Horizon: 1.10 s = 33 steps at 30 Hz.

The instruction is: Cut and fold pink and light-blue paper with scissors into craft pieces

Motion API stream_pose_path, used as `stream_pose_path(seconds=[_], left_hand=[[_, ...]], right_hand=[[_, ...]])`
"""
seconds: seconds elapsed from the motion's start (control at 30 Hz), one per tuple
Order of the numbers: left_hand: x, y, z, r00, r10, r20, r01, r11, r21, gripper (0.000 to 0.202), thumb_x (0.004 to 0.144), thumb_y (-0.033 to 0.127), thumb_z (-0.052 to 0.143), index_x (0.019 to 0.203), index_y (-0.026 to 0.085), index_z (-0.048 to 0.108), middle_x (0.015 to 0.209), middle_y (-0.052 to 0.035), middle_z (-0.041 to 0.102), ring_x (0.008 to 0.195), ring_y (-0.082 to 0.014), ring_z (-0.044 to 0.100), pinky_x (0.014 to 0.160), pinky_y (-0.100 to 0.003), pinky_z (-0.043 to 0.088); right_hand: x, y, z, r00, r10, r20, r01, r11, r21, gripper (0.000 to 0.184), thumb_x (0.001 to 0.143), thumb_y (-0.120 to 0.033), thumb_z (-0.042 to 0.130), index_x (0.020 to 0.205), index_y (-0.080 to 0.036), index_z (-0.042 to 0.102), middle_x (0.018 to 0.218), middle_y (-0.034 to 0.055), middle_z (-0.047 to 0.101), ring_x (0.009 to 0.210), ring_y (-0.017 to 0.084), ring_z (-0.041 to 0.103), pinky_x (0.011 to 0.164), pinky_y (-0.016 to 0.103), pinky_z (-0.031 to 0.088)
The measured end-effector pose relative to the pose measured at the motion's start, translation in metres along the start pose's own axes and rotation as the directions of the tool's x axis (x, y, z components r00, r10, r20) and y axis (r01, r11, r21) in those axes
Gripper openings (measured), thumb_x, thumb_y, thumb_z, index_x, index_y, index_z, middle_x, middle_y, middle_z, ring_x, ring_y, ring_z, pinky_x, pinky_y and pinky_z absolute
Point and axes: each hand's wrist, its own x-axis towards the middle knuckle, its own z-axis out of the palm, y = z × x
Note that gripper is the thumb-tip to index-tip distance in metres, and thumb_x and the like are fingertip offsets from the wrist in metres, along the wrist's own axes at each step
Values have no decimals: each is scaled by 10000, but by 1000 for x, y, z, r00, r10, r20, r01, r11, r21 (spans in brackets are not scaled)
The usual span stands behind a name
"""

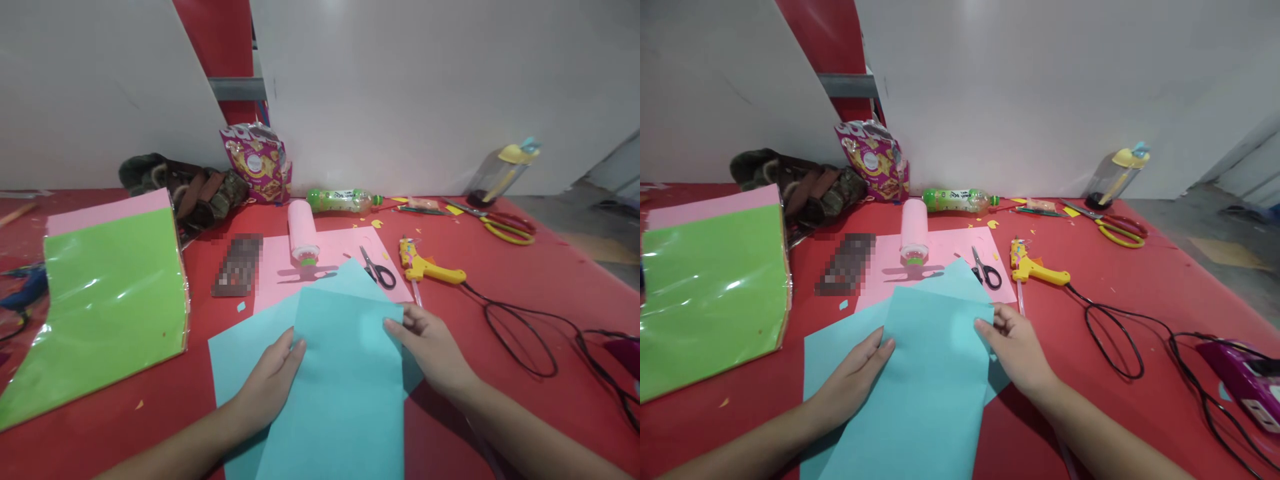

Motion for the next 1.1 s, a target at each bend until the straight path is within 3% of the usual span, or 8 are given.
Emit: stream_pose_path(seconds=[0.17,0.6,0.67,0.73,0.8,0.87,1.0,1.1], left_hand=[[0,-3,1,997,28,-70,-24,998,60,211,805,365,445,782,206,582,699,2,602,658,-178,528,635,-246,428],[-1,-5,-1,986,-97,-133,85,992,-93,166,712,370,575,659,213,576,696,-11,634,777,-219,568,684,-255,435],[-1,-5,-2,953,-207,-221,169,969,-179,183,682,383,607,738,208,600,819,-39,659,942,-248,550,773,-274,430],[0,-4,-3,893,-339,-295,261,926,-273,268,663,392,629,851,201,609,970,-68,647,1079,-263,490,854,-301,406],[2,-4,-3,851,-436,-292,326,875,-357,357,659,396,638,945,186,596,1091,-92,605,1133,-267,455,894,-324,391],[3,-4,-3,844,-486,-225,360,826,-435,420,665,399,639,1009,166,577,1166,-113,560,1122,-269,472,889,-337,404],[5,2,-1,851,-520,-75,402,736,-545,385,692,345,627,1015,141,579,1143,-116,579,1018,-253,557,830,-323,448],[5,9,0,867,-481,127,443,629,-639,297,749,348,548,922,119,619,933,-100,674,860,-239,626,766,-322,473]], right_hand=[[3,3,-4,988,-59,-141,34,984,-175,352,660,-452,559,515,-190,373,451,-85,281,415,58,278,403,192,246],[6,5,-13,956,-239,-169,161,911,-380,348,824,-397,357,734,-151,585,571,28,579,532,148,555,492,249,451],[8,7,-15,873,-473,-120,352,780,-518,285,834,-300,364,970,-147,561,846,97,648,800,195,612,679,310,496],[10,9,-17,706,-704,77,560,489,-669,320,795,-214,433,1103,-167,503,1145,144,554,1090,233,495,876,397,419],[10,12,-17,531,-782,325,672,156,-724,346,764,-132,464,1097,-207,522,1271,134,458,1231,242,337,983,457,289],[9,13,-15,415,-798,437,682,-44,-730,347,771,-55,430,1030,-239,567,1255,104,486,1274,207,257,1031,461,183],[4,14,-13,304,-826,474,714,-131,-687,294,807,-70,410,970,-231,596,1101,73,617,1226,177,353,1044,432,181],[4,15,-18,367,-786,498,827,30,-561,291,804,-94,404,996,-203,593,943,55,687,945,136,605,876,281,445]])
